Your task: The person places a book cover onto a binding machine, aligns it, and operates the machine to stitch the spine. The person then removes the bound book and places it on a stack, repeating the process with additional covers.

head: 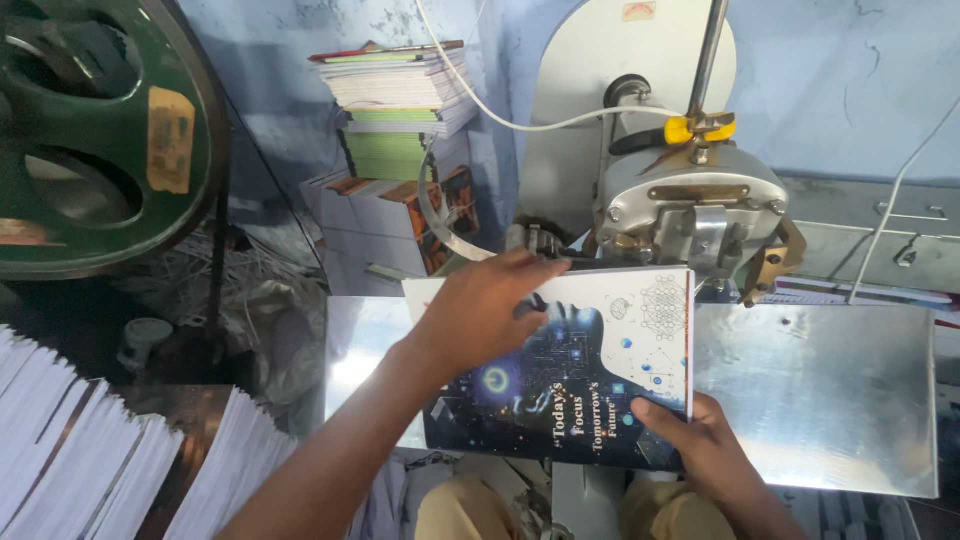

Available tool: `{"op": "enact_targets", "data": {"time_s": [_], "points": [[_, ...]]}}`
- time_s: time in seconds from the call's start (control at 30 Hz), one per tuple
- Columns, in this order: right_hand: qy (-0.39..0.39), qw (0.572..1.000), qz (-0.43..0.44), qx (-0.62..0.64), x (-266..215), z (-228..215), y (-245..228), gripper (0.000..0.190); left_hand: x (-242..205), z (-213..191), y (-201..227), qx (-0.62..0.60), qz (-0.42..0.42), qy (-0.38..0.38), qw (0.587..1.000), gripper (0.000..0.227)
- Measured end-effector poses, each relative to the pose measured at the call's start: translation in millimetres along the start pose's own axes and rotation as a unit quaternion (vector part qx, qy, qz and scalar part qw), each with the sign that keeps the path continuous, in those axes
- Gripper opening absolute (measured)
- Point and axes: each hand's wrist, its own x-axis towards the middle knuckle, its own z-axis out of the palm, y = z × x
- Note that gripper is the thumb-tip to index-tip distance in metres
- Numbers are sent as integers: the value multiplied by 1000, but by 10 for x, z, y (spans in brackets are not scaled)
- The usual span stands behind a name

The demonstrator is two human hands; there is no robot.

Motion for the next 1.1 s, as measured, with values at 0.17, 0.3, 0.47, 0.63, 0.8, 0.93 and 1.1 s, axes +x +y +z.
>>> {"op": "enact_targets", "data": {"time_s": [0.17,0.3,0.47,0.63,0.8,0.93,1.1], "points": [[15,1000,-10,13,16,-130,124,35,-42,190,68,-27,2,52,998,57],[18,1000,-15,7,42,-177,191,34,-107,326,43,-13,40,118,992,60],[25,999,-12,-26,27,-183,192,34,-131,400,3,-31,43,142,989,60],[34,998,-14,-59,-9,-133,151,35,-106,366,-13,-44,37,105,993,57],[38,998,-13,-50,-22,-111,114,37,-55,383,42,-35,32,119,992,53],[56,997,25,-39,-3,-122,112,37,-63,427,105,-23,53,132,990,48],[40,999,-4,-30,-9,-149,128,37,-110,481,143,-1,72,159,985,45]]}}
